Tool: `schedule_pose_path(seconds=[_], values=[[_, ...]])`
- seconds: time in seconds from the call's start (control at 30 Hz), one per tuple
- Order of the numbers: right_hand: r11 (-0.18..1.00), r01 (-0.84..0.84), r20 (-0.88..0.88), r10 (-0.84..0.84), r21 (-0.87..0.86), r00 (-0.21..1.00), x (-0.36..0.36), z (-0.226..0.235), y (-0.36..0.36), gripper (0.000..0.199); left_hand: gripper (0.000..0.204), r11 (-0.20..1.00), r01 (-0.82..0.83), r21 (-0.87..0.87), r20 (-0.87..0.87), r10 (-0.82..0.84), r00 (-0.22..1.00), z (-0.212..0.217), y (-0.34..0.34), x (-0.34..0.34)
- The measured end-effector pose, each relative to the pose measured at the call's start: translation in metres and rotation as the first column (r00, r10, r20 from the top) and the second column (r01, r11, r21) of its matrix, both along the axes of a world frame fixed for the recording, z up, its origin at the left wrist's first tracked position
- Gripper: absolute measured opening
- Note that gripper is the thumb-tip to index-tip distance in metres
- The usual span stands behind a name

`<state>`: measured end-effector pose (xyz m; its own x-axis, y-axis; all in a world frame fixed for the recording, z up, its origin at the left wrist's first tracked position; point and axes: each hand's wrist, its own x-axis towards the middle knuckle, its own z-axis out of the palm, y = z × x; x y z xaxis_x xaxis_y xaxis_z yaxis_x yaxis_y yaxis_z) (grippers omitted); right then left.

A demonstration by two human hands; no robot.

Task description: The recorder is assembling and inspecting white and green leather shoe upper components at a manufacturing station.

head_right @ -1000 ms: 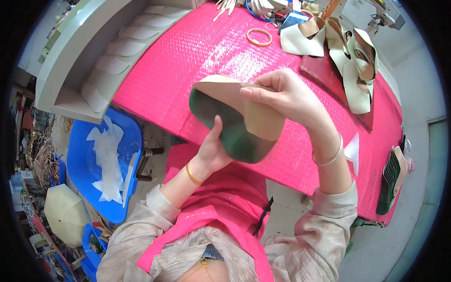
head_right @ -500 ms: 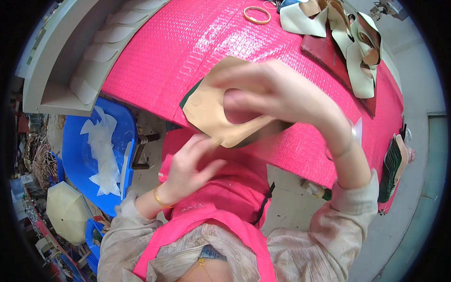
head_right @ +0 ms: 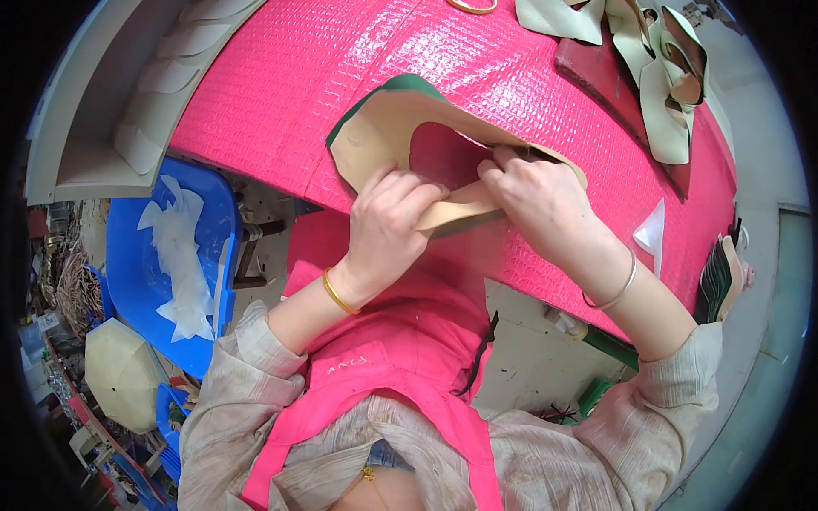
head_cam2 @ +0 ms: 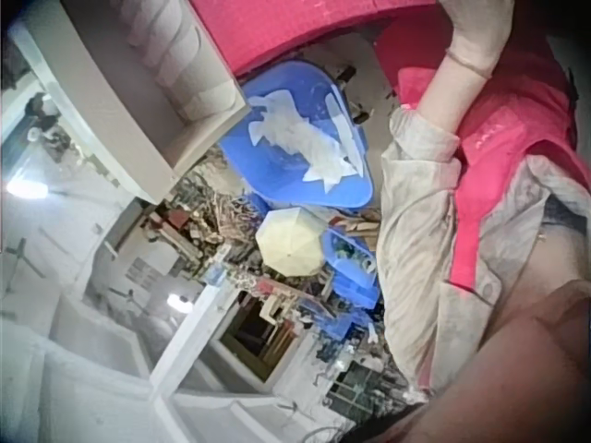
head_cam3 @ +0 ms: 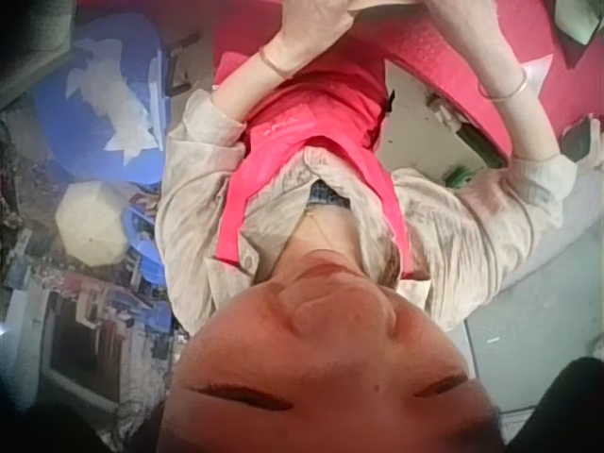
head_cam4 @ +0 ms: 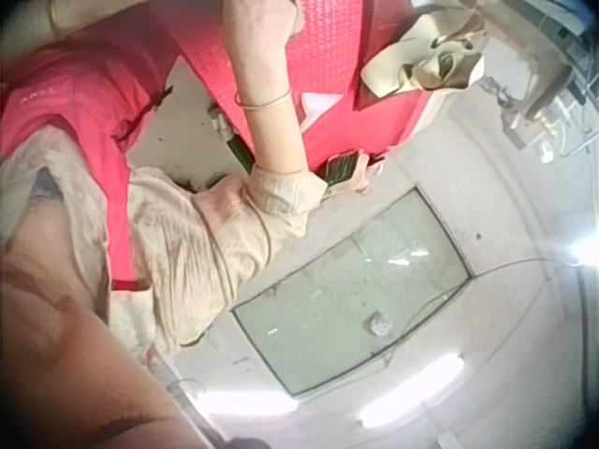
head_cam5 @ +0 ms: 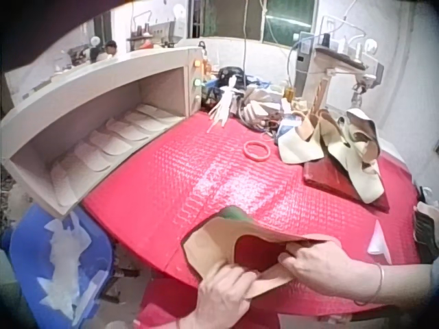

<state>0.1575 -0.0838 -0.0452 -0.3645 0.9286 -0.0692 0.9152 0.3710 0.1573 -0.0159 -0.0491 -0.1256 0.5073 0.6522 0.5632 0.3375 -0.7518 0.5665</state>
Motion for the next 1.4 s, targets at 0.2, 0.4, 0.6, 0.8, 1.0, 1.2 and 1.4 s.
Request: schedule_pose_path(seconds=[0.2,0.4,0.6,0.8,1.0,1.2,1.4], values=[[0.982,0.028,-0.066,-0.016,0.188,0.998,0.008,-0.014,-0.006,0.010,0.006,0.998,-0.002,0.061,-0.021,0.003,1.000,-0.001,0.009,0.009],[0.703,-0.005,-0.164,0.172,0.711,0.971,0.026,-0.011,0.042,0.021,0.005,0.663,0.120,0.739,-0.233,0.085,0.969,0.056,0.085,0.015],[0.840,0.000,-0.200,0.129,0.542,0.971,0.014,-0.097,-0.010,0.021,0.011,0.451,0.430,0.782,-0.465,-0.036,0.885,-0.009,0.057,0.000],[0.979,0.167,-0.271,-0.130,0.119,0.954,-0.002,-0.075,-0.008,0.019,0.008,0.923,0.077,0.377,-0.389,0.083,0.917,-0.017,0.028,-0.003],[0.925,0.140,-0.353,-0.270,-0.353,0.896,0.010,-0.041,0.049,0.010,0.016,0.991,-0.132,0.013,-0.270,0.131,0.954,-0.015,0.033,0.003],[0.811,0.157,-0.323,-0.392,-0.564,0.861,0.014,-0.037,0.072,0.021,0.019,0.962,-0.155,-0.226,-0.412,0.050,0.910,-0.009,0.047,0.012],[0.842,0.204,-0.246,-0.363,-0.499,0.899,0.004,-0.039,0.071,0.025,0.025,0.954,-0.154,-0.259,-0.468,0.016,0.884,-0.007,0.049,0.012]])
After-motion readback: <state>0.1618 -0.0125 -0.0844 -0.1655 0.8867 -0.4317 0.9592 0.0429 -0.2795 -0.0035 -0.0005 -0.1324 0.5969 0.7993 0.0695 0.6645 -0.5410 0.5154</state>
